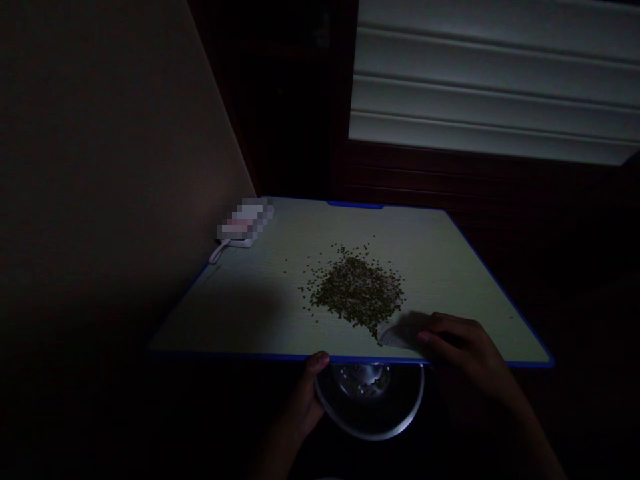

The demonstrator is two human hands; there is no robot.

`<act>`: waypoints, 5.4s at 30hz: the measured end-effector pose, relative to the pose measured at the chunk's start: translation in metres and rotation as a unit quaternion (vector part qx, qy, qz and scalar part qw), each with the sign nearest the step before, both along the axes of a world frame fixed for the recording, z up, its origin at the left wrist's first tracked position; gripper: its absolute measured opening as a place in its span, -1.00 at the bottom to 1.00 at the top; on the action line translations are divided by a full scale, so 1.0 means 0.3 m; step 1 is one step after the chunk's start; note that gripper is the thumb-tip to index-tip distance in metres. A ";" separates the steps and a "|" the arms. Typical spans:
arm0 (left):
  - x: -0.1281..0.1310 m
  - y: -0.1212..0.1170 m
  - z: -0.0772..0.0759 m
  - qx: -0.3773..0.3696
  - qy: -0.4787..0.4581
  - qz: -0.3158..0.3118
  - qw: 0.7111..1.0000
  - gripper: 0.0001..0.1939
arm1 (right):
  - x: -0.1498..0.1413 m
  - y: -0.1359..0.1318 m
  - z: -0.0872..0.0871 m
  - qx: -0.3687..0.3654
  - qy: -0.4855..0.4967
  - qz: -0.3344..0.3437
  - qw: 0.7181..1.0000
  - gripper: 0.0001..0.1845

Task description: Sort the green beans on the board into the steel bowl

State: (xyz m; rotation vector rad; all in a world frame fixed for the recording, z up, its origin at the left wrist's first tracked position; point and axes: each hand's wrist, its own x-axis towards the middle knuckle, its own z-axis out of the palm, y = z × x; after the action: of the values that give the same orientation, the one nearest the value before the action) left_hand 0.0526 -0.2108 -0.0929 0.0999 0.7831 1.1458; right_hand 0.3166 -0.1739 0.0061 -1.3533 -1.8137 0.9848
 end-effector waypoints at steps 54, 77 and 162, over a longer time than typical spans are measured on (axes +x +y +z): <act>0.001 0.002 0.002 -0.005 -0.003 -0.019 1.000 -0.83 | 0.012 0.005 -0.002 0.032 -0.013 0.058 0.998 -0.73; 0.007 0.001 0.013 0.008 0.009 -0.016 1.000 -0.78 | 0.009 0.016 -0.005 0.037 -0.025 0.030 0.999 -0.77; 0.005 -0.001 0.010 0.000 -0.003 -0.014 1.000 -0.82 | 0.005 0.016 0.010 0.052 -0.029 0.105 0.993 -0.81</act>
State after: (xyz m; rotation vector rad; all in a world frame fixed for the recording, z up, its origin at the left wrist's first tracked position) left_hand 0.0539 -0.2111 -0.0900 0.1068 0.7745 1.1199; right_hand 0.3181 -0.1691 0.0092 -1.1568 -2.0549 0.9501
